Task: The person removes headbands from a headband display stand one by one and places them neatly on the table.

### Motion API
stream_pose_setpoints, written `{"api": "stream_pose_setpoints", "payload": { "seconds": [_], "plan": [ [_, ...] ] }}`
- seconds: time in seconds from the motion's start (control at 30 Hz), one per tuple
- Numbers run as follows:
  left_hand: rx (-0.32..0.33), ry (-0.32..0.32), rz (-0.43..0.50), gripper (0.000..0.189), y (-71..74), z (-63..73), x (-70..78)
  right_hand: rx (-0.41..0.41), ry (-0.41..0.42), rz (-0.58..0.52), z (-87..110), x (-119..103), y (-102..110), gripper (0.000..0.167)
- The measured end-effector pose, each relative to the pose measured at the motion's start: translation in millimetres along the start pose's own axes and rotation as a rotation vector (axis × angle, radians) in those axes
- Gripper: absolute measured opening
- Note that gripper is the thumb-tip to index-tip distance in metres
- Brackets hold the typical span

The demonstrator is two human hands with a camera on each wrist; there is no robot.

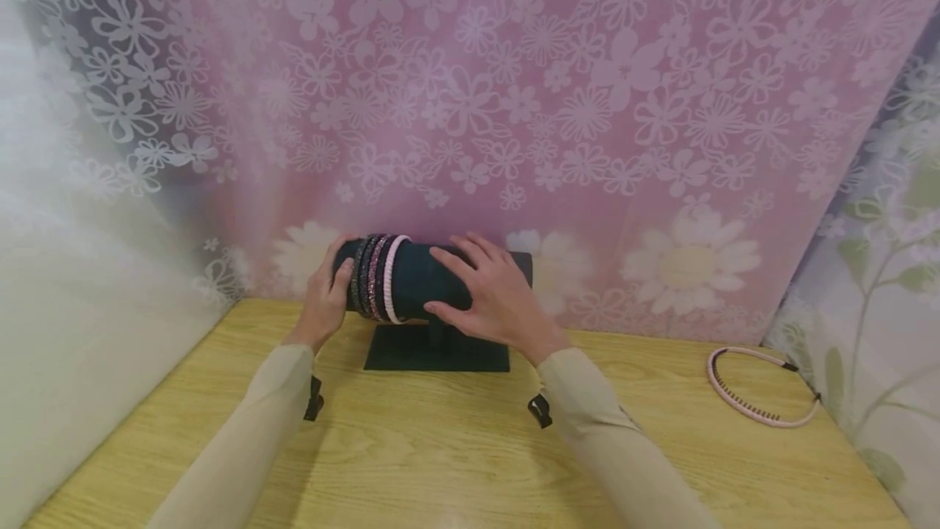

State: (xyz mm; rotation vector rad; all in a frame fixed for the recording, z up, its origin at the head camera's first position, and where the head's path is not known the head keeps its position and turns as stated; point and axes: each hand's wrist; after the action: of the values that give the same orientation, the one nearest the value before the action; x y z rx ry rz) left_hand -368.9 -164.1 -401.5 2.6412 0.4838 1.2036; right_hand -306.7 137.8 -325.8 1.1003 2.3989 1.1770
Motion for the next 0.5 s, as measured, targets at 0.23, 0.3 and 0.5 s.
{"api": "stream_pose_setpoints", "payload": {
  "seconds": [0.23,0.3,0.5],
  "plan": [
    [-0.001,-0.002,-0.001,0.052,-0.2,-0.3,-1.4,-0.014,-0.014,-0.004,-13.6,-4,-6,0.075],
    [-0.009,0.002,0.000,0.052,-0.2,0.2,-1.2,-0.029,-0.025,-0.009,-16.7,-5,-8,0.075],
    [-0.017,0.006,0.009,0.052,-0.1,1.1,0.5,-0.048,-0.040,-0.011,-23.9,-10,-15,0.076]
  ]
}}
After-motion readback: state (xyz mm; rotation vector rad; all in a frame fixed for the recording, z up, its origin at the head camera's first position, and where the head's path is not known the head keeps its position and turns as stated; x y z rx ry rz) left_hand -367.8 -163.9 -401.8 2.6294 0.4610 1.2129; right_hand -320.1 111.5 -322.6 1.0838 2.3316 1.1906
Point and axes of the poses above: each hand's wrist, its own z-axis away from the middle knuckle, its own y-axis out of the back of the hand, x = y × z, and after that the axes turned 7 degrees about z, right-handed
